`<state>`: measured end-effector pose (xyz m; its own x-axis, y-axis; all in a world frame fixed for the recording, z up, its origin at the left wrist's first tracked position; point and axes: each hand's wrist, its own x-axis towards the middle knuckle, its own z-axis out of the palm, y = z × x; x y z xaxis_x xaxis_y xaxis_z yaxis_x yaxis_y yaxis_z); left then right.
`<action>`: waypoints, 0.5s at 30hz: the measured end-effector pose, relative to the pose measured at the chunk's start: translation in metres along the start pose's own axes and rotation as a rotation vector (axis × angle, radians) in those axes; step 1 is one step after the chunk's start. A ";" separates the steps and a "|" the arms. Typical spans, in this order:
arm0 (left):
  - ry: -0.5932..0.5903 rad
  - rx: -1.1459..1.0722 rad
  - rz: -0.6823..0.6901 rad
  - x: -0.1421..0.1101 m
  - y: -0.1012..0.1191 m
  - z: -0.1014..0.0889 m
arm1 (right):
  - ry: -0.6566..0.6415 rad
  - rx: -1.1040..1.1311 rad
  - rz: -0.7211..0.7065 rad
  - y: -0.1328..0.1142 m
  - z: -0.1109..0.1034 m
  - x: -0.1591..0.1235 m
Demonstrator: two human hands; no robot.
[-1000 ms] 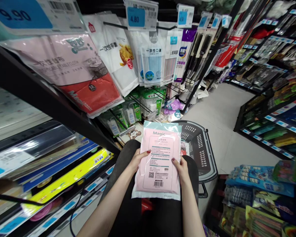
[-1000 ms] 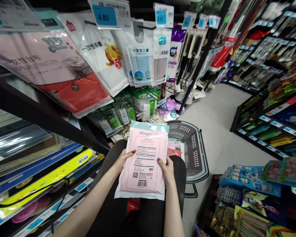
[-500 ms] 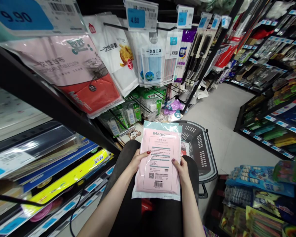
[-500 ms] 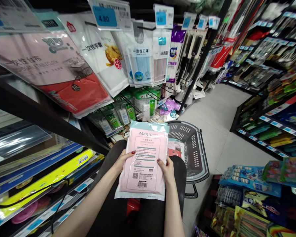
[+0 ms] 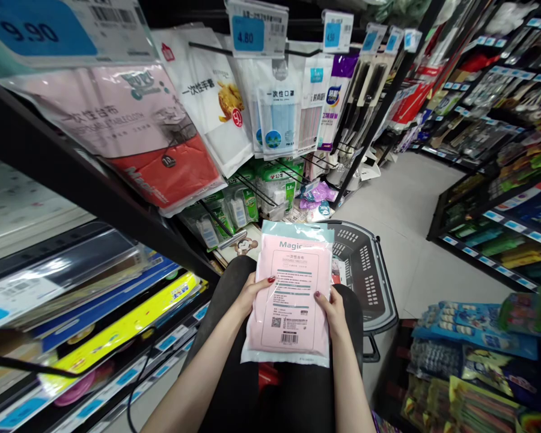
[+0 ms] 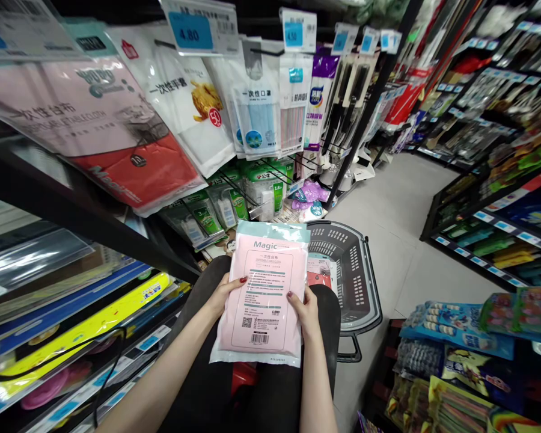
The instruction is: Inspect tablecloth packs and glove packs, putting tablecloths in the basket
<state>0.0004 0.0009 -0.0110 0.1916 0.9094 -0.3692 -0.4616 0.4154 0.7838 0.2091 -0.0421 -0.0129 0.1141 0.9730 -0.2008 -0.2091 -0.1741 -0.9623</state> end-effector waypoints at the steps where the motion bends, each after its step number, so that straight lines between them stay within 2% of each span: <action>1: 0.001 -0.004 -0.002 0.000 0.000 0.000 | 0.002 0.000 0.002 0.000 0.000 0.000; 15: 0.033 -0.016 -0.016 -0.002 0.002 0.003 | 0.008 -0.006 0.002 -0.002 0.001 0.000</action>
<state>0.0017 0.0000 -0.0070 0.1707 0.9016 -0.3975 -0.4727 0.4289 0.7698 0.2090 -0.0418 -0.0105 0.1212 0.9713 -0.2046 -0.2040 -0.1774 -0.9628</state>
